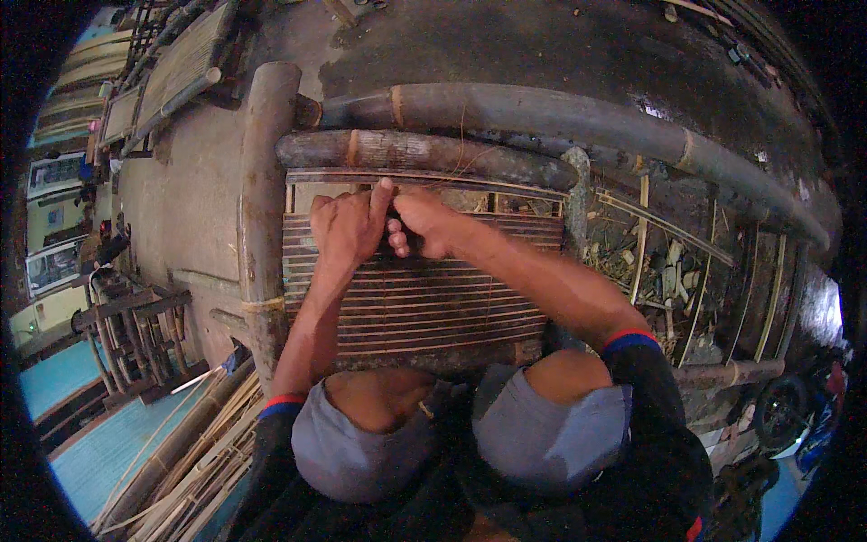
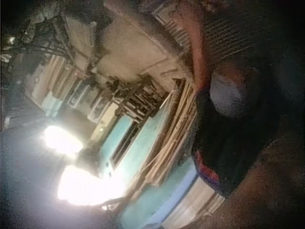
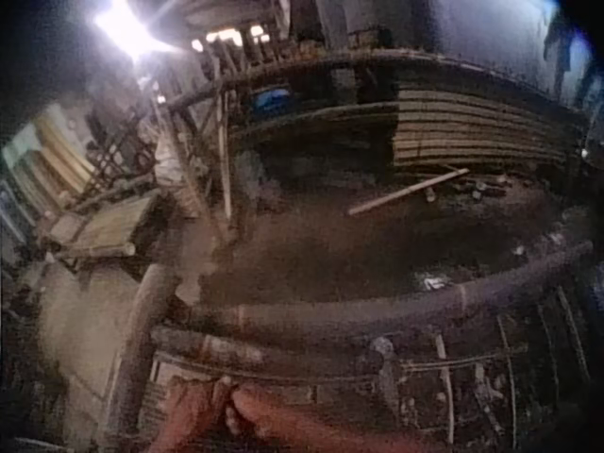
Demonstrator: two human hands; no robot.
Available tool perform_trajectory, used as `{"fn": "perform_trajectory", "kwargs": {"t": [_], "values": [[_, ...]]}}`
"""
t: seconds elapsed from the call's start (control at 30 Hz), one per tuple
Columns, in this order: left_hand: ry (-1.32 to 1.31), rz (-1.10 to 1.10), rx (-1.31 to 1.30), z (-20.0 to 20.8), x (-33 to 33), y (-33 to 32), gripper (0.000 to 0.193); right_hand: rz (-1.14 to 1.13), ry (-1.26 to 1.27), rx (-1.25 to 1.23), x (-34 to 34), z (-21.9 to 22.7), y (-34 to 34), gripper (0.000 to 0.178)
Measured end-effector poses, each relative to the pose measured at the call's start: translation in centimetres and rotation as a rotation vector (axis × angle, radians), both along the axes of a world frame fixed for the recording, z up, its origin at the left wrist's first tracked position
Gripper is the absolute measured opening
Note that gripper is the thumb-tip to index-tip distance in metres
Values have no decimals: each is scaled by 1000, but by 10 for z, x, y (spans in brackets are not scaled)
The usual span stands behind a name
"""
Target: The person weaves thin bamboo strips into a rectangular basket frame using both hands. They interlace the strips through the existing grid, occasionally adjusting the tension and position of the strips to maintain alignment.
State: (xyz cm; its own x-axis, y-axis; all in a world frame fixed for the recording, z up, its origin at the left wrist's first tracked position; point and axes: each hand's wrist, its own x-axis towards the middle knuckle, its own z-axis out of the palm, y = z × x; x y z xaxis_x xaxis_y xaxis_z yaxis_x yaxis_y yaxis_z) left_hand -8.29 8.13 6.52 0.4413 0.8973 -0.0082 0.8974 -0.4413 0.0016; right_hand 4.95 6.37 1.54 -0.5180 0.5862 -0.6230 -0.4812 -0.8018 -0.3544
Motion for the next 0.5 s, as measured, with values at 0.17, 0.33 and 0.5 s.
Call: {"fn": "perform_trajectory", "kwargs": {"t": [0.17,0.33,0.5], "values": [[31,0,-4,-2,-3,1,46,221,-191,269,15,0,-3,22],[-73,-31,-19,0,-7,-1,37,499,-1212,1311,47,-4,-7,30],[-234,-104,33,2,-14,-4,27,327,-1315,1293,84,18,-16,28]]}}
